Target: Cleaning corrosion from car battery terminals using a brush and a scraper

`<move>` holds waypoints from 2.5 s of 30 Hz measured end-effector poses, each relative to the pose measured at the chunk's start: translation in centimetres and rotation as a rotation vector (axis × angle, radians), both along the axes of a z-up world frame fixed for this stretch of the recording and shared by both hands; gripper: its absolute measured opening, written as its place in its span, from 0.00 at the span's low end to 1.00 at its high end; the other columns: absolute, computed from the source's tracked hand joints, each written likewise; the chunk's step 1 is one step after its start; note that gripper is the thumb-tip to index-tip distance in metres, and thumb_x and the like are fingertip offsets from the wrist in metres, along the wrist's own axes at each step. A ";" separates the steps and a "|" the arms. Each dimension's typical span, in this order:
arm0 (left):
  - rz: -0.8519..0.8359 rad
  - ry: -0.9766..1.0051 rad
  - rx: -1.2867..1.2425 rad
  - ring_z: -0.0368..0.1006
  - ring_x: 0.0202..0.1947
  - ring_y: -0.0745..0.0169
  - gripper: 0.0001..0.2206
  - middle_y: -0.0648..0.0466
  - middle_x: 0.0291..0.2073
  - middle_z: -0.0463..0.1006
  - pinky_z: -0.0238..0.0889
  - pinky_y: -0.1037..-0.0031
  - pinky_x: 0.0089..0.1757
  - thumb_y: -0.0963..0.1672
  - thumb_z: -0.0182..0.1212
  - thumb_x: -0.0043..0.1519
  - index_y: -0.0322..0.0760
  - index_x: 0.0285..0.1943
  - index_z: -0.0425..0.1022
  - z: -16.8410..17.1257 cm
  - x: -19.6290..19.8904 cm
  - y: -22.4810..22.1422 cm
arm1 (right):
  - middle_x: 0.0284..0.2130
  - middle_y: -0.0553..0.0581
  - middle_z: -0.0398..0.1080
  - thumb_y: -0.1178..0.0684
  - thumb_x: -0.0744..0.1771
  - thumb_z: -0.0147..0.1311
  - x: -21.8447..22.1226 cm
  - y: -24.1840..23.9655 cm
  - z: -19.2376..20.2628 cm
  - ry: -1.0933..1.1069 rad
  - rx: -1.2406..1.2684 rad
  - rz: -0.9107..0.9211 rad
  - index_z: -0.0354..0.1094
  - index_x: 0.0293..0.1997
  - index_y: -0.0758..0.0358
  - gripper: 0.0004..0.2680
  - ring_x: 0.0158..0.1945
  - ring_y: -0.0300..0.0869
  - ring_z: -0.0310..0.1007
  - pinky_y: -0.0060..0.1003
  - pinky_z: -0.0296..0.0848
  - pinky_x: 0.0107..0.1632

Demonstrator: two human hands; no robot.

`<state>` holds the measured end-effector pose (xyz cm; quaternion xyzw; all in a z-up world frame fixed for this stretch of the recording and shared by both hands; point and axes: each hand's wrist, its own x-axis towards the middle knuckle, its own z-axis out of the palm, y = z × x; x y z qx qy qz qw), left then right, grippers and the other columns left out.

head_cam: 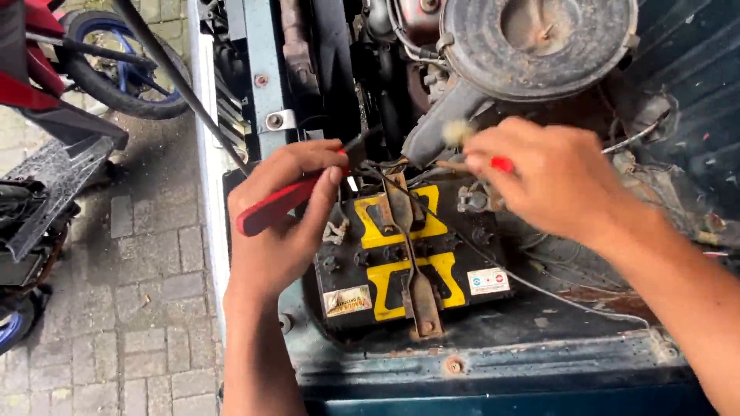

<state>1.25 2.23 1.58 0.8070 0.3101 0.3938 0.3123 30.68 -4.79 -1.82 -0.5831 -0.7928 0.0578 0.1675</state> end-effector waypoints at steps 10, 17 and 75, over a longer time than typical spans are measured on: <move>0.065 -0.008 -0.106 0.79 0.52 0.59 0.07 0.49 0.51 0.82 0.69 0.72 0.54 0.43 0.58 0.71 0.35 0.51 0.78 1.4 1.5 0.3 | 0.16 0.48 0.72 0.47 0.71 0.45 -1.0 -0.1 0.9 0.135 -0.367 -0.165 0.73 0.52 0.52 0.10 0.10 0.34 0.57 0.27 0.55 0.13; -0.095 -0.111 -0.239 0.80 0.52 0.57 0.08 0.46 0.49 0.83 0.73 0.71 0.54 0.44 0.57 0.69 0.35 0.48 0.78 -0.2 1.3 -0.1 | 0.26 0.52 0.80 0.50 0.70 0.48 -1.4 0.1 1.0 0.384 -0.432 -0.218 0.76 0.45 0.57 0.09 0.26 0.37 0.81 0.29 0.75 0.28; -0.120 0.108 0.006 0.81 0.47 0.39 0.08 0.41 0.46 0.81 0.73 0.59 0.51 0.37 0.67 0.61 0.33 0.48 0.81 -2.9 4.0 -0.4 | 0.15 0.46 0.69 0.50 0.68 0.44 -4.1 -2.3 3.3 -0.081 -0.406 0.143 0.70 0.21 0.52 0.14 0.16 0.38 0.66 0.31 0.68 0.30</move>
